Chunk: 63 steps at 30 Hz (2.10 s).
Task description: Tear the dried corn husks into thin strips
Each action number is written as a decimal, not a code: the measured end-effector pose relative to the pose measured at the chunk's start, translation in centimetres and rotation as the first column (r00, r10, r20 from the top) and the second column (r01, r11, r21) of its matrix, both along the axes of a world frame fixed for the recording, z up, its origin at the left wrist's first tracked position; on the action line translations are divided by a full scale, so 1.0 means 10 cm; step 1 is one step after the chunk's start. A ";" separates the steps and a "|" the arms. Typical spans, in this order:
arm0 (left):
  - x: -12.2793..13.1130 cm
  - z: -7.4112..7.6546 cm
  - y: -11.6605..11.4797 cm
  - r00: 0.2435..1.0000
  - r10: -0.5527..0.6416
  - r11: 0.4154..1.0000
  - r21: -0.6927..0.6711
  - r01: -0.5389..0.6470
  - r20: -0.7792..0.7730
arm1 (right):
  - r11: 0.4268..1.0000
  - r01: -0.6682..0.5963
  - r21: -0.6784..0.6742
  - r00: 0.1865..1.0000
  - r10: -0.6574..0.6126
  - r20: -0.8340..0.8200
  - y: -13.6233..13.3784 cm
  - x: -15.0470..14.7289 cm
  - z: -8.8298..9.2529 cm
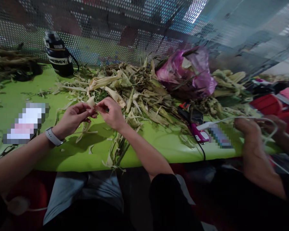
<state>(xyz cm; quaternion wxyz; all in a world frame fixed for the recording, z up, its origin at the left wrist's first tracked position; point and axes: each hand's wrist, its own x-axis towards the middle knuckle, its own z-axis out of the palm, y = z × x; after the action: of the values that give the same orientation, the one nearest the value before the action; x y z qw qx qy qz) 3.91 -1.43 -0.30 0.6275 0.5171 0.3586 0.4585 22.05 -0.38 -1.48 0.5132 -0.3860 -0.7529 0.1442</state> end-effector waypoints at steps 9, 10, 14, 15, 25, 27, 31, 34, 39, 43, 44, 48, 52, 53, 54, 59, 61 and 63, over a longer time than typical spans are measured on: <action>-0.05 0.07 0.05 0.970 0.009 0.943 -0.325 0.073 0.243 | 0.979 -0.094 0.179 0.991 0.075 0.107 0.00 0.14 0.12; -0.05 0.07 0.05 0.964 0.003 0.941 -0.327 0.087 0.265 | 0.974 -0.123 0.192 0.985 0.096 0.145 0.01 0.15 0.12; -0.06 0.06 0.06 0.941 -0.051 0.927 -0.335 0.169 0.335 | 0.967 -0.158 0.199 0.972 0.117 0.203 0.03 0.14 0.07; -0.06 0.06 0.06 0.935 -0.064 0.922 -0.337 0.189 0.349 | 0.966 -0.154 0.208 0.972 0.110 0.205 0.03 0.13 0.06; -0.05 0.02 0.04 0.931 -0.062 0.925 -0.329 0.189 0.361 | 0.958 -0.068 0.277 0.987 0.024 0.159 0.01 0.06 0.01; -0.04 0.01 0.02 0.939 -0.050 0.933 -0.319 0.165 0.339 | 0.971 -0.041 0.235 0.989 0.006 0.150 0.01 0.05 0.01; -0.02 0.00 -0.02 0.954 -0.034 0.952 -0.281 0.122 0.298 | 0.983 -0.011 0.182 0.990 -0.014 0.137 -0.03 0.03 0.02; -0.01 -0.01 -0.04 0.968 -0.047 0.976 -0.197 0.097 0.245 | 0.981 0.001 0.195 0.993 -0.024 0.115 -0.05 0.00 0.02; 0.00 0.01 -0.05 0.994 -0.027 0.999 -0.042 0.032 0.104 | 0.997 0.054 0.053 0.998 -0.052 -0.040 -0.06 -0.03 0.00; 0.01 0.02 -0.06 0.996 -0.013 1.000 0.012 0.013 0.084 | 0.993 -0.030 -0.113 0.991 0.015 -0.129 -0.04 -0.04 0.01; 0.01 0.01 -0.06 0.997 -0.015 1.000 0.017 0.013 0.078 | 0.991 -0.054 -0.123 0.991 0.038 -0.130 -0.04 -0.04 0.02; 0.01 0.01 -0.06 1.000 -0.012 0.999 0.030 0.011 0.028 | 0.987 -0.090 -0.130 0.987 0.070 -0.147 -0.05 -0.04 0.03; 0.02 0.01 -0.07 1.000 0.017 0.998 0.054 -0.016 -0.013 | 0.971 -0.134 -0.199 0.979 0.098 -0.179 -0.05 -0.04 0.00; 0.02 0.01 -0.07 1.000 0.027 0.997 0.066 -0.026 -0.014 | 0.967 -0.144 -0.212 0.976 0.103 -0.194 -0.05 -0.04 -0.01; 0.03 0.01 -0.07 0.999 0.034 0.996 0.081 -0.033 -0.010 | 0.962 -0.153 -0.226 0.973 0.107 -0.206 -0.05 -0.04 -0.01; 0.02 -0.01 -0.05 0.999 0.035 0.989 0.145 -0.030 -0.031 | 0.957 -0.169 -0.238 0.973 0.124 -0.193 -0.02 -0.04 -0.04; 0.01 -0.01 -0.05 0.997 0.023 0.987 0.160 -0.011 -0.074 | 0.958 -0.177 -0.226 0.975 0.139 -0.173 0.00 -0.03 -0.05; 0.00 -0.01 -0.05 0.996 0.020 0.986 0.170 -0.006 -0.083 | 0.953 -0.193 -0.235 0.974 0.156 -0.165 0.02 -0.01 -0.05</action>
<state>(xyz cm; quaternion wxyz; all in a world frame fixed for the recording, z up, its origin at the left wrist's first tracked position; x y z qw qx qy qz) 3.92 -1.90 -0.40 0.5627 0.5851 0.3479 0.4690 21.96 -0.22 -2.02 0.4989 -0.3678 -0.7209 0.3100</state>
